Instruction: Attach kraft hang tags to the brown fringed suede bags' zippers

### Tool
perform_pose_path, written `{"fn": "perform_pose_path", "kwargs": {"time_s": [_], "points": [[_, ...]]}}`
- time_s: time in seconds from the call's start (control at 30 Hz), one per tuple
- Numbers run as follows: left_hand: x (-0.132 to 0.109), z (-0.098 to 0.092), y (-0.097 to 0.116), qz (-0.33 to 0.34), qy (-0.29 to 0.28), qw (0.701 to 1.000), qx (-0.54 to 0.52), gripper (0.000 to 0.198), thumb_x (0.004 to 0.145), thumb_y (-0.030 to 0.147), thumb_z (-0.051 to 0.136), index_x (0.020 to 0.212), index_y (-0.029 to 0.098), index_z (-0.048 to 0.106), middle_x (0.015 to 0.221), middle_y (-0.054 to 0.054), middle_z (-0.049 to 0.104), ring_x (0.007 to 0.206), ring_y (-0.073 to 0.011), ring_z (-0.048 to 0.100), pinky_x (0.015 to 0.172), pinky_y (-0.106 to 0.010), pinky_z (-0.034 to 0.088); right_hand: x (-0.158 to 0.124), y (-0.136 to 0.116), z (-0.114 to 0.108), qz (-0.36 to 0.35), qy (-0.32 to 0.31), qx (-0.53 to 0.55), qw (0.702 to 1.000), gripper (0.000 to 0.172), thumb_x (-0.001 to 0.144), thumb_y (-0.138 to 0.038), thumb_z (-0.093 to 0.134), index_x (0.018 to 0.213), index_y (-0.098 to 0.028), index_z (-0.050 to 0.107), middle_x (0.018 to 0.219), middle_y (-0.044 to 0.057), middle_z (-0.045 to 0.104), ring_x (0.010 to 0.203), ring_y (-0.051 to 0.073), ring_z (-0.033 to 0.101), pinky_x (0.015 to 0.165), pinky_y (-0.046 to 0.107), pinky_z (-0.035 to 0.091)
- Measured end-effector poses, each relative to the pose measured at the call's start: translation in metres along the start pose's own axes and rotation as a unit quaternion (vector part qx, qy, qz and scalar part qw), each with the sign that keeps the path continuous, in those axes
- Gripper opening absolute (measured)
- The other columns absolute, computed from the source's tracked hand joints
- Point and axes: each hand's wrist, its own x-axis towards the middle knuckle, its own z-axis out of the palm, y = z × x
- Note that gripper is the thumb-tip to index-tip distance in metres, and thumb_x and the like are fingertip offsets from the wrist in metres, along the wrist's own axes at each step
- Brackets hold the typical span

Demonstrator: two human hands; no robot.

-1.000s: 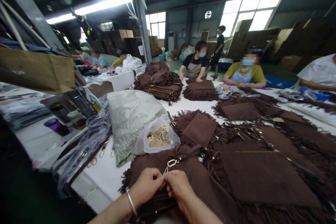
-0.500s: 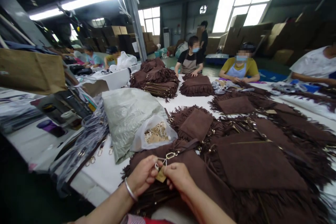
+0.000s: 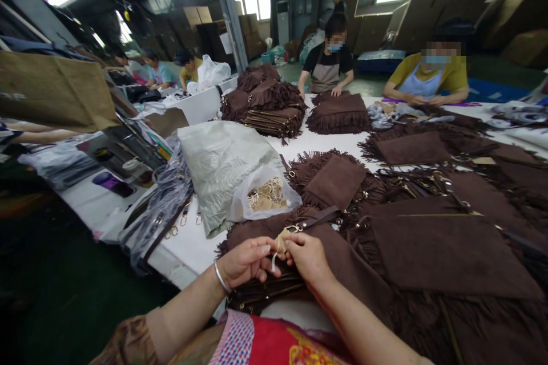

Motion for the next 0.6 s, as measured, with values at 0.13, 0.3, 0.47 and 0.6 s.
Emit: {"fn": "perform_pose_path", "kwargs": {"time_s": [0.13,0.3,0.47,0.6], "points": [[0.005,0.006,0.006,0.056,0.036,0.997,0.042,0.038,0.080,0.042,0.069,0.105,0.014,0.066,0.103,-0.013,0.069,0.076,-0.0140,0.069,0.048,-0.014,0.038,-0.011,0.001,-0.006,-0.006,-0.127,-0.010,0.992,0.070,0.083,-0.052,0.053,0.142,-0.015,0.042,0.056,-0.004,0.059,0.037,0.010,0.046,0.036,0.021,0.033],[0.018,0.001,0.015,0.043,0.165,0.962,0.212,0.044,0.084,0.050,0.059,0.088,0.009,0.071,0.076,-0.012,0.073,0.056,-0.0119,0.064,0.044,-0.016,0.032,-0.006,0.000,-0.029,-0.089,-0.178,0.017,0.980,0.078,0.081,-0.047,0.063,0.146,-0.019,0.032,0.081,0.000,0.062,0.056,0.010,0.054,0.050,0.023,0.043],[0.012,-0.019,0.043,0.092,0.250,0.953,0.147,0.040,0.078,0.050,0.068,0.073,0.010,0.067,0.061,-0.007,0.068,0.048,-0.0102,0.060,0.043,-0.016,0.034,0.007,-0.004,-0.083,-0.169,0.000,-0.222,0.960,0.080,0.080,-0.046,0.060,0.149,-0.020,0.028,0.134,0.016,0.052,0.110,0.027,0.058,0.090,0.044,0.049],[0.005,-0.030,0.069,0.209,0.312,0.923,-0.088,0.026,0.073,0.036,0.075,0.077,0.013,0.065,0.065,-0.003,0.068,0.055,-0.0096,0.061,0.045,-0.014,0.040,-0.022,0.016,-0.105,-0.117,-0.029,-0.483,0.867,0.101,0.068,-0.044,0.071,0.153,-0.024,0.019,0.157,0.017,0.026,0.143,0.038,0.024,0.111,0.061,0.027]]}}
